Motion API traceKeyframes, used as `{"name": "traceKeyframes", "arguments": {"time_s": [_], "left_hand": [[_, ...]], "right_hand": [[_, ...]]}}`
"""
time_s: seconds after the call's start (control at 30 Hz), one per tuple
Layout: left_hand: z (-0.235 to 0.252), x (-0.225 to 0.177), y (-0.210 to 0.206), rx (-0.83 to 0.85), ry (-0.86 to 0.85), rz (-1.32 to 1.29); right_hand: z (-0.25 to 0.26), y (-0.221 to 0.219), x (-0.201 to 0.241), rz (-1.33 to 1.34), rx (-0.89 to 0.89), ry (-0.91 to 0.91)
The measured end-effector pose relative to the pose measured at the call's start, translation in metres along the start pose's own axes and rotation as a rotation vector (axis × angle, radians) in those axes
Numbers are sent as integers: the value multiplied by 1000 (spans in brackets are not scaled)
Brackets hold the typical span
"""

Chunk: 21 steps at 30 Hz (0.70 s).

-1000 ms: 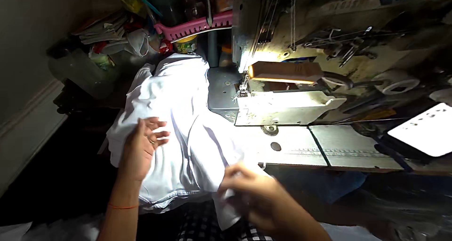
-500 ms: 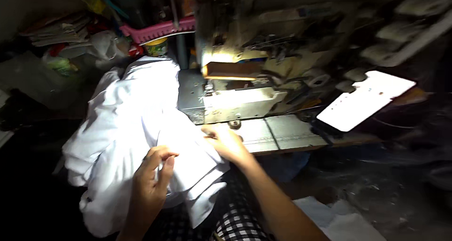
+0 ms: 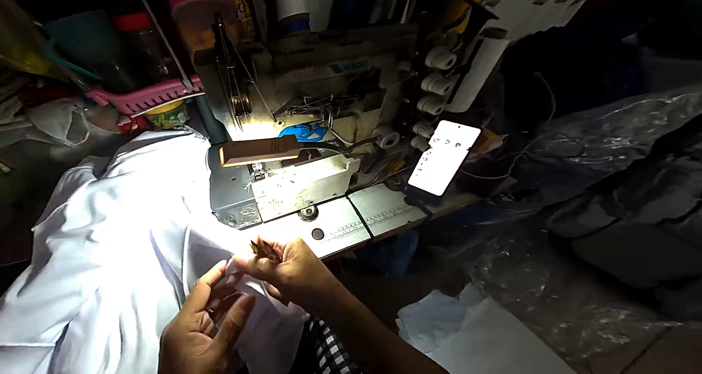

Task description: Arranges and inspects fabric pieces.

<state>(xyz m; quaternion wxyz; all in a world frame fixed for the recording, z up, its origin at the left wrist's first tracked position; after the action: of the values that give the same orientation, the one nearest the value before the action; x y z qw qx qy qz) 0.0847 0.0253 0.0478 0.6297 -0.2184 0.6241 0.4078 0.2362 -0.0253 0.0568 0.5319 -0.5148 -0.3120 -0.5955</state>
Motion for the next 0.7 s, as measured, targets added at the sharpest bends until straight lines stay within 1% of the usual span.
{"name": "traceKeyframes", "arguments": {"time_s": [0.07,0.1,0.2,0.23,0.3,0.4,0.47,0.57,0.63,0.7], "left_hand": [[5,-2,2,-63,21,-15],[7,-1,5,-68,37,-41],[11,6,14,-56,77,-196],[11,9,16,-42,95,-279],[11,13,19,-15,156,-464],[8,16,14,25,227,-692],[6,17,7,95,223,-699],[3,15,6,74,183,-590],[1,12,11,32,203,-587],[0,11,17,33,214,-624]], "right_hand": [[-3,2,-3,27,-26,21],[-5,3,-3,-2,-42,67],[-18,5,-2,-195,-75,326],[-23,5,-3,-249,-87,381],[-32,4,-7,-339,-114,411],[-39,-7,-15,-373,-68,392],[-40,-16,-20,-339,-38,384],[-40,-18,-20,-293,-17,426],[-42,-12,-15,-358,-40,474],[-44,-6,-5,-511,-109,523]]}}
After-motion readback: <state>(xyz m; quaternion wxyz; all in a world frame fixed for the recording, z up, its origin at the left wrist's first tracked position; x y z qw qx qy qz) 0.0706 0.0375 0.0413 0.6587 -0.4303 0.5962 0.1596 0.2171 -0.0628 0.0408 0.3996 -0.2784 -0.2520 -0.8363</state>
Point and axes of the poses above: each hand's wrist, its own z-axis towards the middle knuckle, its own y-axis out of the back of the hand, x = y × z, the point moved 4 cm from there along z, towards the middle knuckle, and after that the axes turned 12 degrees about y, right-handed, at the moved point
